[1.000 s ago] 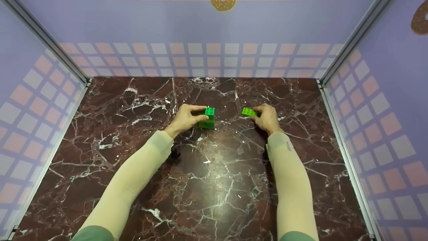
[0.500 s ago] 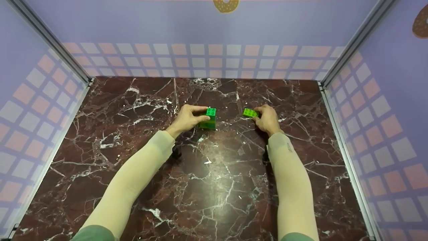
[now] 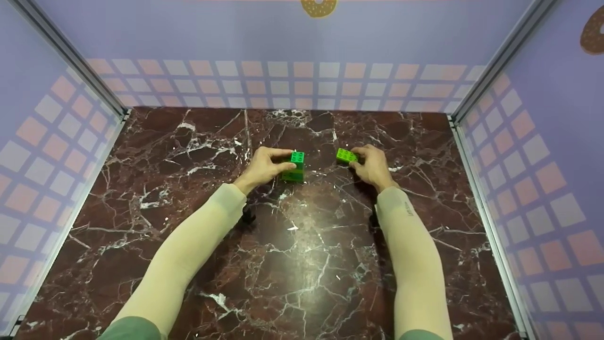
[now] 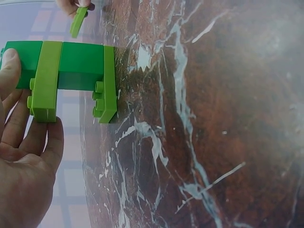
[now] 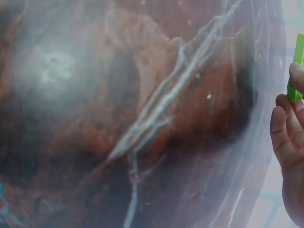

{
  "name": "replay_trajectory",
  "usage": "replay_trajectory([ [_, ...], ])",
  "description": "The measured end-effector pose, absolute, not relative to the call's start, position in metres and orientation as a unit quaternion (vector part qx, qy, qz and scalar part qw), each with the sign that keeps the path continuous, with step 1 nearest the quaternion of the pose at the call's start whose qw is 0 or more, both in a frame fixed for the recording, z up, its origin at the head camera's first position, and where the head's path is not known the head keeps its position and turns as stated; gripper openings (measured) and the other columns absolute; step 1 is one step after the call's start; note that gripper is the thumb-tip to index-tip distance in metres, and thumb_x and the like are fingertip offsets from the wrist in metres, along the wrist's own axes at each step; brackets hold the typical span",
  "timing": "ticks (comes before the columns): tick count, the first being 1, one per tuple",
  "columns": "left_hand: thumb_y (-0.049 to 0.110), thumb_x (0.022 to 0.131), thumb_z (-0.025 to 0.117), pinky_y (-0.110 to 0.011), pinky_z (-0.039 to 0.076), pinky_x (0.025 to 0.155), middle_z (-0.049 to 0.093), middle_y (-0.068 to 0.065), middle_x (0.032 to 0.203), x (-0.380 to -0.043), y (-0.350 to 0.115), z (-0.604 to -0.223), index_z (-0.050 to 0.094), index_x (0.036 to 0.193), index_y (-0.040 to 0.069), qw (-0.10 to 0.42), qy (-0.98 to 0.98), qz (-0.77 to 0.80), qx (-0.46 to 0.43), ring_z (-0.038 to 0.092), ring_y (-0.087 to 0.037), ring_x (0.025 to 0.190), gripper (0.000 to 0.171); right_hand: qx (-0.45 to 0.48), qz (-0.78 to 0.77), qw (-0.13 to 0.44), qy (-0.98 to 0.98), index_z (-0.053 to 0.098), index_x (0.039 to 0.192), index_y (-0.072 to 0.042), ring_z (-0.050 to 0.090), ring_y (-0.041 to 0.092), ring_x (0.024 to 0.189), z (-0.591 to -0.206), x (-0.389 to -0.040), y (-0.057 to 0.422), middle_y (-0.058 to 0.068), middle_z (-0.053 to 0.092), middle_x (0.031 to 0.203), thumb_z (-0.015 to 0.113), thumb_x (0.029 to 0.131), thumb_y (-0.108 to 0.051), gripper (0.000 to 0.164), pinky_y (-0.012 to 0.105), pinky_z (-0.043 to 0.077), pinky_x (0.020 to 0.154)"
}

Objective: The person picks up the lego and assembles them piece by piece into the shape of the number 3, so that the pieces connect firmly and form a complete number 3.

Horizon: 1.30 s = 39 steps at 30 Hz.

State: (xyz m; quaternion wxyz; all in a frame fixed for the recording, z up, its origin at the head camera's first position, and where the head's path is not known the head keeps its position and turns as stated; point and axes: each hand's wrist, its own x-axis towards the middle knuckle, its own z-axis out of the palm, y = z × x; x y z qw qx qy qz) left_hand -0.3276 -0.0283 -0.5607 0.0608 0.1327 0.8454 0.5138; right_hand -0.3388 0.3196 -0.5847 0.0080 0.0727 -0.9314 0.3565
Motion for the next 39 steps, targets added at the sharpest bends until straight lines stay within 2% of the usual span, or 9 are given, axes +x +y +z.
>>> replay_trajectory([
  [2,0.026,0.092,0.094,-0.042,0.057,0.121,0.080,-0.012,0.142,-0.328,-0.028,-0.560,0.080,0.140,0.013,0.064,0.844,0.516,0.132,0.076,-0.029,0.131,0.051,0.080,0.362,0.014,-0.929,0.073,0.143,0.003,0.075,0.049,0.120,-0.582,-0.339,0.317,0.029,0.072,0.136,0.077,0.103,-0.006,0.042,0.062,0.060,0.109],
  [5,0.026,0.093,0.093,-0.042,0.057,0.121,0.080,-0.012,0.142,-0.328,-0.028,-0.560,0.080,0.140,0.012,0.066,0.841,0.520,0.132,0.076,-0.029,0.132,0.051,0.090,0.372,0.018,-0.924,0.074,0.143,0.003,0.078,0.049,0.115,-0.577,-0.339,0.314,0.028,0.073,0.132,0.077,0.103,-0.006,0.041,0.030,0.066,0.093],
  [9,0.024,0.093,0.093,-0.043,0.060,0.117,0.082,-0.013,0.139,-0.327,-0.028,-0.561,0.080,0.139,0.010,0.061,0.837,0.526,0.142,0.078,-0.030,0.127,0.049,0.107,0.379,0.028,-0.919,0.075,0.141,0.003,0.080,0.049,0.110,-0.570,-0.339,0.307,0.028,0.074,0.128,0.079,0.102,-0.006,0.040,0.000,0.045,0.073],
  [13,0.021,0.094,0.092,-0.044,0.063,0.111,0.083,-0.015,0.136,-0.327,-0.029,-0.562,0.080,0.137,0.007,0.056,0.830,0.533,0.153,0.080,-0.033,0.121,0.047,0.130,0.365,0.046,-0.921,0.077,0.137,0.004,0.082,0.046,0.102,-0.565,-0.341,0.298,0.027,0.076,0.122,0.082,0.100,-0.006,0.039,0.006,0.051,0.076],
  [17,0.020,0.094,0.092,-0.042,0.063,0.111,0.082,-0.015,0.136,-0.327,-0.029,-0.562,0.080,0.137,0.007,0.057,0.829,0.535,0.154,0.080,-0.033,0.121,0.047,0.148,0.359,0.055,-0.920,0.079,0.133,0.004,0.082,0.043,0.098,-0.558,-0.341,0.289,0.025,0.077,0.117,0.083,0.099,-0.008,0.037,0.030,0.065,0.084],
  [20,0.021,0.093,0.093,-0.041,0.062,0.113,0.082,-0.014,0.137,-0.327,-0.029,-0.561,0.080,0.138,0.008,0.060,0.832,0.530,0.151,0.079,-0.031,0.123,0.048,0.157,0.360,0.058,-0.918,0.079,0.132,0.004,0.081,0.041,0.095,-0.554,-0.341,0.282,0.025,0.078,0.115,0.084,0.099,-0.009,0.036,0.046,0.067,0.086],
  [22,0.021,0.093,0.093,-0.041,0.062,0.113,0.082,-0.014,0.137,-0.327,-0.029,-0.560,0.080,0.139,0.009,0.064,0.832,0.530,0.151,0.079,-0.030,0.122,0.049,0.165,0.357,0.062,-0.917,0.080,0.132,0.002,0.080,0.040,0.093,-0.550,-0.342,0.279,0.024,0.078,0.114,0.084,0.098,-0.010,0.036,0.044,0.066,0.083],
  [30,0.028,0.093,0.095,-0.040,0.065,0.108,0.083,-0.014,0.135,-0.327,-0.034,-0.563,0.080,0.138,0.007,0.062,0.826,0.539,0.155,0.080,-0.030,0.120,0.052,0.183,0.383,0.061,-0.903,0.081,0.131,0.001,0.081,0.038,0.096,-0.539,-0.343,0.266,0.023,0.078,0.113,0.084,0.098,-0.006,0.034,0.005,0.050,0.075],
  [39,0.028,0.100,0.088,-0.040,0.065,0.110,0.080,-0.017,0.139,-0.327,-0.038,-0.555,0.074,0.145,0.004,0.038,0.807,0.569,0.155,0.081,-0.030,0.124,0.053,0.203,0.398,0.059,-0.893,0.082,0.130,0.000,0.076,0.031,0.092,-0.528,-0.342,0.250,0.021,0.080,0.112,0.085,0.096,-0.007,0.035,0.011,0.053,0.072],
])
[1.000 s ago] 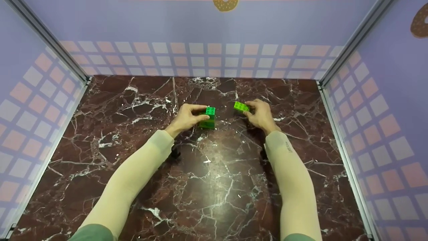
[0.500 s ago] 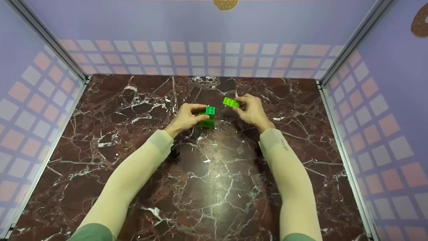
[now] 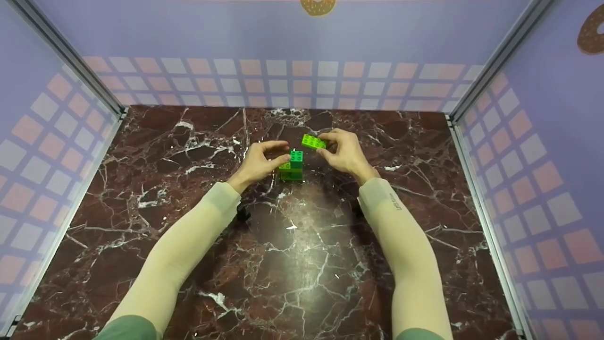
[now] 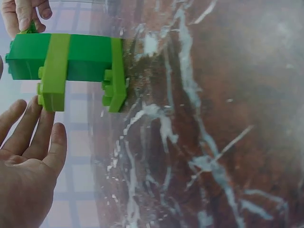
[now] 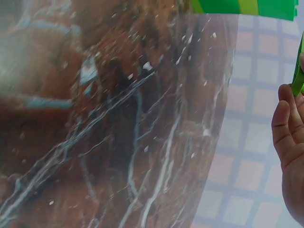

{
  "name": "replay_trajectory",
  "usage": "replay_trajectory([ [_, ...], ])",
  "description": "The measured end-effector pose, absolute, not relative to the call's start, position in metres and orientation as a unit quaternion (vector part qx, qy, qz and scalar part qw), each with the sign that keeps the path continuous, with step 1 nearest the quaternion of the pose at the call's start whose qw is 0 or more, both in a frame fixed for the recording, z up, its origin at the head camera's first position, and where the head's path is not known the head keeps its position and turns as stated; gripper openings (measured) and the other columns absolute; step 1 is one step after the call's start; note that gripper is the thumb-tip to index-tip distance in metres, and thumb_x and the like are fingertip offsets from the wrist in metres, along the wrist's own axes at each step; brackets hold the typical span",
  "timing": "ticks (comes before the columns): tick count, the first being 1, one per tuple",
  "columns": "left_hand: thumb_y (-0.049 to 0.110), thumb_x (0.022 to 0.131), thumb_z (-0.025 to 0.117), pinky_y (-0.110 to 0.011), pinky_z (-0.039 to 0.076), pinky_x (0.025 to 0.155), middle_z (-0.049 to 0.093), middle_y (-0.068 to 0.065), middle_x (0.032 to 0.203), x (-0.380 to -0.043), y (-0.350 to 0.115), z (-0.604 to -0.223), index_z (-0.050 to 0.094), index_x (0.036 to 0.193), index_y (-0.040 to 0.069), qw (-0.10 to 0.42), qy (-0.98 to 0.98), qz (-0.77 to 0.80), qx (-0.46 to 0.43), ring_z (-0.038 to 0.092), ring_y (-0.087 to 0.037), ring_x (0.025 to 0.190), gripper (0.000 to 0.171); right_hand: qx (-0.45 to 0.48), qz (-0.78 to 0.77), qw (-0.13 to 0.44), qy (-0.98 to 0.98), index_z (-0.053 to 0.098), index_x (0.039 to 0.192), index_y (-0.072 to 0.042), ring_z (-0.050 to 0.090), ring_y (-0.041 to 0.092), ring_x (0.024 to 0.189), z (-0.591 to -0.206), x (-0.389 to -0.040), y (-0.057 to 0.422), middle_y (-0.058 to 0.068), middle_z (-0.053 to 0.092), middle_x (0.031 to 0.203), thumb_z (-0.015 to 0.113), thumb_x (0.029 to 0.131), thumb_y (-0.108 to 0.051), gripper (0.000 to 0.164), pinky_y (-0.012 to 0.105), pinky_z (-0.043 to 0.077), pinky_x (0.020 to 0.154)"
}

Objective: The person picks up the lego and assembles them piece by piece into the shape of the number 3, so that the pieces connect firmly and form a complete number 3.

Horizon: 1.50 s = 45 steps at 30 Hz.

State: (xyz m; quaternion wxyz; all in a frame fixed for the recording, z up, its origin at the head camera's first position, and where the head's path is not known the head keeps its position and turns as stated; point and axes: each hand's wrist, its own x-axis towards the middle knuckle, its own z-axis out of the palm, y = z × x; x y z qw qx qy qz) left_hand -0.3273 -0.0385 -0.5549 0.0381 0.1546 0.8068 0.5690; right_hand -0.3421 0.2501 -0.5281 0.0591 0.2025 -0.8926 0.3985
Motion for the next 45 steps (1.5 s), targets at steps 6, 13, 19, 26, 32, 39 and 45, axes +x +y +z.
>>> replay_trajectory([
  [6,0.021,0.101,0.087,-0.054,0.063,0.112,0.078,-0.024,0.140,-0.329,-0.036,-0.549,0.069,0.150,-0.001,0.021,0.792,0.587,0.169,0.079,-0.041,0.123,0.057,0.221,0.422,0.045,-0.878,0.082,0.130,0.000,0.076,0.029,0.093,-0.520,-0.341,0.235,0.021,0.079,0.112,0.084,0.095,-0.004,0.035,0.012,0.056,0.076],
  [13,0.019,0.099,0.089,-0.060,0.063,0.108,0.078,-0.024,0.136,-0.329,-0.037,-0.548,0.069,0.149,0.000,-0.004,0.797,0.576,0.182,0.079,-0.044,0.118,0.058,0.256,0.427,0.023,-0.867,0.083,0.128,0.000,0.078,0.035,0.091,-0.518,-0.340,0.221,0.022,0.081,0.117,0.086,0.093,-0.003,0.035,0.015,0.060,0.077],
  [19,0.016,0.097,0.090,-0.060,0.065,0.103,0.080,-0.023,0.133,-0.328,-0.038,-0.545,0.075,0.141,0.000,-0.019,0.798,0.574,0.182,0.080,-0.042,0.111,0.050,0.268,0.423,0.012,-0.866,0.083,0.126,0.001,0.078,0.034,0.089,-0.519,-0.337,0.214,0.023,0.080,0.112,0.088,0.091,-0.002,0.036,0.020,0.061,0.075],
  [26,0.015,0.098,0.088,-0.054,0.067,0.100,0.081,-0.020,0.132,-0.326,-0.041,-0.545,0.079,0.134,0.001,-0.035,0.809,0.558,0.181,0.080,-0.036,0.108,0.040,0.269,0.418,0.018,-0.867,0.083,0.127,0.000,0.073,0.033,0.083,-0.521,-0.335,0.210,0.022,0.079,0.110,0.091,0.089,-0.004,0.039,0.022,0.058,0.071],
  [32,0.014,0.098,0.089,-0.058,0.066,0.097,0.082,-0.022,0.127,-0.324,-0.044,-0.549,0.079,0.132,-0.003,-0.047,0.802,0.566,0.182,0.079,-0.036,0.106,0.040,0.270,0.411,0.029,-0.870,0.084,0.126,-0.002,0.067,0.033,0.078,-0.521,-0.334,0.207,0.021,0.081,0.111,0.093,0.088,-0.006,0.039,0.023,0.053,0.068],
  [39,0.015,0.097,0.090,-0.066,0.061,0.099,0.082,-0.021,0.128,-0.323,-0.045,-0.552,0.079,0.131,-0.003,-0.051,0.805,0.563,0.180,0.077,-0.042,0.115,0.040,0.257,0.437,0.027,-0.861,0.086,0.123,-0.004,0.064,0.016,0.074,-0.525,-0.334,0.206,0.019,0.083,0.110,0.095,0.086,-0.005,0.038,0.013,0.050,0.066],
  [45,0.012,0.096,0.090,-0.047,0.065,0.091,0.083,-0.021,0.126,-0.322,-0.046,-0.554,0.079,0.130,-0.002,-0.032,0.800,0.574,0.172,0.078,-0.044,0.106,0.038,0.233,0.453,0.012,-0.860,0.087,0.122,-0.003,0.069,0.024,0.080,-0.527,-0.335,0.207,0.021,0.082,0.109,0.097,0.085,-0.003,0.038,0.015,0.056,0.069],
])
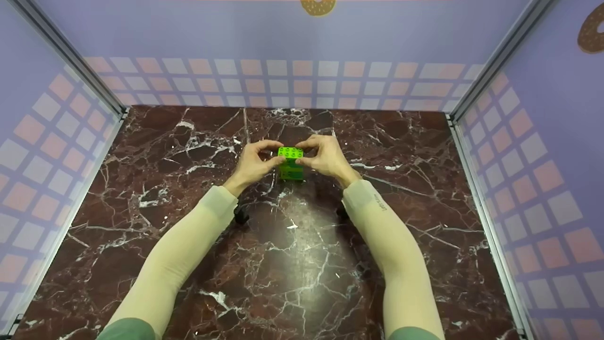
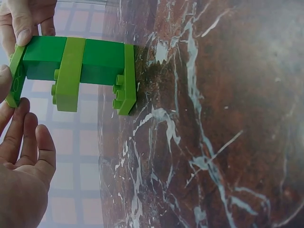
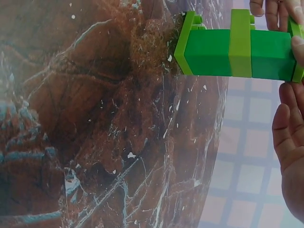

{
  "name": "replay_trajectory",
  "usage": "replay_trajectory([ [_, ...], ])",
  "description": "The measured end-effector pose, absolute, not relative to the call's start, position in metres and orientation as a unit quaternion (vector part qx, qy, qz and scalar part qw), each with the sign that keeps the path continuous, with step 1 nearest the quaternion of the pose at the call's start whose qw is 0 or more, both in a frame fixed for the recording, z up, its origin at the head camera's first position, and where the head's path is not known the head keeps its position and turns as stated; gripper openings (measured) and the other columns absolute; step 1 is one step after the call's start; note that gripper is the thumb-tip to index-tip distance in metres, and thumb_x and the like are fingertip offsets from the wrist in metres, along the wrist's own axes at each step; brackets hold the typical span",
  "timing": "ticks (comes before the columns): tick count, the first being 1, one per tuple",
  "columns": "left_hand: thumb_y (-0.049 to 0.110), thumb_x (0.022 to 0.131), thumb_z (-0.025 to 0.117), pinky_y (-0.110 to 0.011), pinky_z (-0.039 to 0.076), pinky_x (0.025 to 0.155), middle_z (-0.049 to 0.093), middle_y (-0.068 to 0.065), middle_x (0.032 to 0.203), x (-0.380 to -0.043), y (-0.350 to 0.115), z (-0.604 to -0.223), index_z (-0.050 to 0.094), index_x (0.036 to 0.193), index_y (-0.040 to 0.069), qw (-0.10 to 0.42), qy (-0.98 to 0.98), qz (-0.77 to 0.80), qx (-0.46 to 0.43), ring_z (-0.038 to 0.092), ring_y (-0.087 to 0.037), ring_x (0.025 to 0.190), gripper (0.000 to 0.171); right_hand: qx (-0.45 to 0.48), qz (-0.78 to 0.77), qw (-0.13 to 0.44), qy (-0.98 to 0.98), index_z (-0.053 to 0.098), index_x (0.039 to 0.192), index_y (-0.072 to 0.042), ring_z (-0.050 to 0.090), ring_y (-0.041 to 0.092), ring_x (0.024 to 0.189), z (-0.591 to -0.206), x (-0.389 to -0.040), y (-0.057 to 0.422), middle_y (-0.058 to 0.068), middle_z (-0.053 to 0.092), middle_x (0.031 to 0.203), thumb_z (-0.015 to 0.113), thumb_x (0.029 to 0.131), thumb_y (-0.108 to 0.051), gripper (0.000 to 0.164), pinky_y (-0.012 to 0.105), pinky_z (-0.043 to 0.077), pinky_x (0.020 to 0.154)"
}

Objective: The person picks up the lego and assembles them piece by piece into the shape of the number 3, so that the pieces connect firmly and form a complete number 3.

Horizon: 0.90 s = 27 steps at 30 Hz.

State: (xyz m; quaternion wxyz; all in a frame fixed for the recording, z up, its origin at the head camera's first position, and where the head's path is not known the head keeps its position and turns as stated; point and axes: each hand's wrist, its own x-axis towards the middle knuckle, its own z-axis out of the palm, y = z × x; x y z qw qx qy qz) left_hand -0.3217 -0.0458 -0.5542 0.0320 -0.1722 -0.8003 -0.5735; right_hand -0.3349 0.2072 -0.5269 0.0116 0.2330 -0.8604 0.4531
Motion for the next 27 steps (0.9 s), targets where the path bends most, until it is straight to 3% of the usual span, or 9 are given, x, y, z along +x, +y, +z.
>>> replay_trajectory([
  [6,0.010,0.096,0.090,-0.020,0.062,0.080,0.084,-0.018,0.123,-0.3218,-0.0464,-0.5544,0.081,0.127,0.001,0.013,-0.800,-0.577,-0.164,0.080,-0.026,0.095,0.034,0.216,0.468,-0.003,-0.857,0.086,0.122,-0.001,0.068,0.025,0.085,-0.5282,-0.3354,0.2052,0.028,0.078,0.107,0.097,0.084,-0.001,0.039,0.014,0.056,0.072],
  [10,0.010,0.095,0.090,-0.019,0.062,0.080,0.084,-0.017,0.122,-0.3211,-0.0491,-0.5522,0.081,0.127,0.002,0.010,-0.806,-0.569,-0.162,0.079,-0.018,0.093,0.034,0.211,0.473,-0.010,-0.855,0.085,0.125,-0.001,0.063,0.023,0.087,-0.5309,-0.3349,0.2026,0.029,0.076,0.107,0.096,0.086,-0.002,0.040,0.021,0.055,0.076],
  [16,0.011,0.096,0.090,-0.019,0.060,0.079,0.085,-0.016,0.123,-0.3198,-0.0512,-0.5507,0.082,0.128,0.003,0.007,-0.812,-0.562,-0.156,0.077,-0.016,0.091,0.035,0.212,0.481,-0.009,-0.851,0.084,0.126,0.000,0.062,0.039,0.095,-0.5344,-0.3339,0.1996,0.029,0.073,0.103,0.093,0.088,0.000,0.038,0.042,0.055,0.089],
  [23,0.013,0.096,0.090,-0.023,0.061,0.083,0.085,-0.015,0.125,-0.3201,-0.0488,-0.5516,0.082,0.129,0.004,0.004,-0.813,-0.560,-0.158,0.075,-0.014,0.092,0.035,0.200,0.498,-0.004,-0.844,0.083,0.126,0.003,0.063,0.031,0.094,-0.5364,-0.3303,0.2003,0.028,0.068,0.098,0.093,0.088,0.000,0.039,0.019,0.059,0.081],
  [27,0.013,0.097,0.089,-0.033,0.066,0.090,0.084,-0.015,0.127,-0.3199,-0.0479,-0.5522,0.081,0.131,0.004,-0.005,-0.805,-0.572,-0.157,0.078,-0.021,0.097,0.036,0.199,0.498,-0.001,-0.844,0.083,0.127,0.003,0.070,0.033,0.096,-0.5367,-0.3282,0.2007,0.029,0.071,0.103,0.092,0.089,0.001,0.039,0.018,0.062,0.081],
])
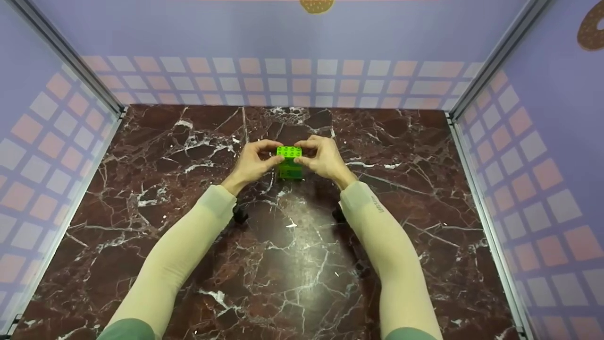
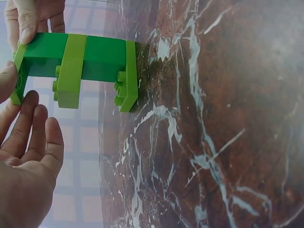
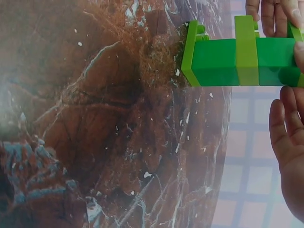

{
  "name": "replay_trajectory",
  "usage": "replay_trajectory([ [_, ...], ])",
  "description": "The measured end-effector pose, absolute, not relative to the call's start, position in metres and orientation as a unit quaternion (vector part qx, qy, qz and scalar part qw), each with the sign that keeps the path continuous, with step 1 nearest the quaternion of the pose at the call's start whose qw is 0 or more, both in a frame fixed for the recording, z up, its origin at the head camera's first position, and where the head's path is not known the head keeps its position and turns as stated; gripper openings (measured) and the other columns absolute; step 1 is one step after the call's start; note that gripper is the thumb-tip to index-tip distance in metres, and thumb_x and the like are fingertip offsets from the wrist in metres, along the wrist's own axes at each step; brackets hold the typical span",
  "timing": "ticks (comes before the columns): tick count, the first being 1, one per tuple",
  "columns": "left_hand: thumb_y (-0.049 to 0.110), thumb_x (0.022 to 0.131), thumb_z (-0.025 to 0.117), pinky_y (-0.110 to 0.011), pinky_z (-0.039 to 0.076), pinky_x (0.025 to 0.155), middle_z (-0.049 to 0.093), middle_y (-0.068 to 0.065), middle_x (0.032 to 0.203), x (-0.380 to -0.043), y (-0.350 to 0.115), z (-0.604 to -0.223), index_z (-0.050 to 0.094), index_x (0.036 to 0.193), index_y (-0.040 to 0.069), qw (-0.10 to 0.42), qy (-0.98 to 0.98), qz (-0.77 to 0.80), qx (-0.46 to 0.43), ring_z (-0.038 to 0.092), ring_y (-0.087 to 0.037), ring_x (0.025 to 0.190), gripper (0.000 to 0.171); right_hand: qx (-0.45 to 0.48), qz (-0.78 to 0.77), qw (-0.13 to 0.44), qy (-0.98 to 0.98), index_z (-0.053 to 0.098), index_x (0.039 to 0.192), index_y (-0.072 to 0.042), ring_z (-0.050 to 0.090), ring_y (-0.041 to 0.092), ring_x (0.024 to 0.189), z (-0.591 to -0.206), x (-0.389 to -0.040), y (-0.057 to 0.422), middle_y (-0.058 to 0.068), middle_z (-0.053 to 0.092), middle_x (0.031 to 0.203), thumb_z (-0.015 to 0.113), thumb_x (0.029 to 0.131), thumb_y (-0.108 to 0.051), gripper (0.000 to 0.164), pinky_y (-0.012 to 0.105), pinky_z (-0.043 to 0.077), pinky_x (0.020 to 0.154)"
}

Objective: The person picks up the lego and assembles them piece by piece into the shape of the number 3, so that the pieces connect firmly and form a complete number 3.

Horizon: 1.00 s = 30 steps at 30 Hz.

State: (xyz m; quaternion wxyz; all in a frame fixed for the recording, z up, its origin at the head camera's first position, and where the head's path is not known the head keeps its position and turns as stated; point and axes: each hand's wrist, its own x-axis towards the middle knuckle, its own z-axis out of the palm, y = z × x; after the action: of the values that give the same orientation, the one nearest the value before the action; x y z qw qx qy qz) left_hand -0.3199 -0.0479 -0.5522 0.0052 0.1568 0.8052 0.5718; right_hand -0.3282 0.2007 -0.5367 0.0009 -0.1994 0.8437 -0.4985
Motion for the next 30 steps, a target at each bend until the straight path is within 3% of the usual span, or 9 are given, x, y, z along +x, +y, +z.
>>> replay_trajectory([
  [5,0.014,0.098,0.088,-0.051,0.063,0.108,0.082,-0.017,0.133,-0.319,-0.048,-0.554,0.078,0.136,0.003,-0.008,0.808,0.566,0.165,0.079,-0.039,0.118,0.040,-0.210,-0.475,-0.021,0.854,0.082,0.129,0.001,0.079,0.036,0.101,-0.538,-0.324,0.200,0.022,0.079,0.112,0.092,0.091,-0.002,0.039,0.035,0.069,0.088],
  [9,0.014,0.097,0.089,-0.053,0.056,0.121,0.079,-0.018,0.141,-0.318,-0.048,-0.556,0.075,0.142,0.003,-0.013,0.811,0.561,0.169,0.074,-0.040,0.133,0.049,-0.206,-0.482,-0.022,0.852,0.078,0.137,0.000,0.080,0.040,0.109,-0.543,-0.321,0.201,0.024,0.081,0.122,0.092,0.091,-0.002,0.048,0.051,0.070,0.096],
  [16,0.007,0.094,0.090,-0.050,0.065,0.109,0.081,-0.022,0.135,-0.314,-0.049,-0.565,0.073,0.144,-0.001,0.027,0.806,0.571,0.151,0.080,-0.040,0.123,0.054,-0.181,-0.488,-0.004,0.854,0.075,0.140,0.003,0.081,0.048,0.114,-0.554,-0.316,0.206,0.028,0.080,0.129,0.093,0.089,-0.001,0.055,0.056,0.069,0.097],
  [30,0.009,0.096,0.088,-0.044,0.066,0.107,0.083,-0.018,0.131,-0.311,-0.048,-0.577,0.080,0.134,0.001,0.036,0.837,0.533,0.120,0.083,-0.033,0.119,0.040,-0.143,-0.489,-0.005,0.861,0.078,0.135,0.003,0.082,0.045,0.114,-0.566,-0.313,0.204,0.026,0.081,0.130,0.090,0.092,-0.003,0.045,0.055,0.067,0.103],
])
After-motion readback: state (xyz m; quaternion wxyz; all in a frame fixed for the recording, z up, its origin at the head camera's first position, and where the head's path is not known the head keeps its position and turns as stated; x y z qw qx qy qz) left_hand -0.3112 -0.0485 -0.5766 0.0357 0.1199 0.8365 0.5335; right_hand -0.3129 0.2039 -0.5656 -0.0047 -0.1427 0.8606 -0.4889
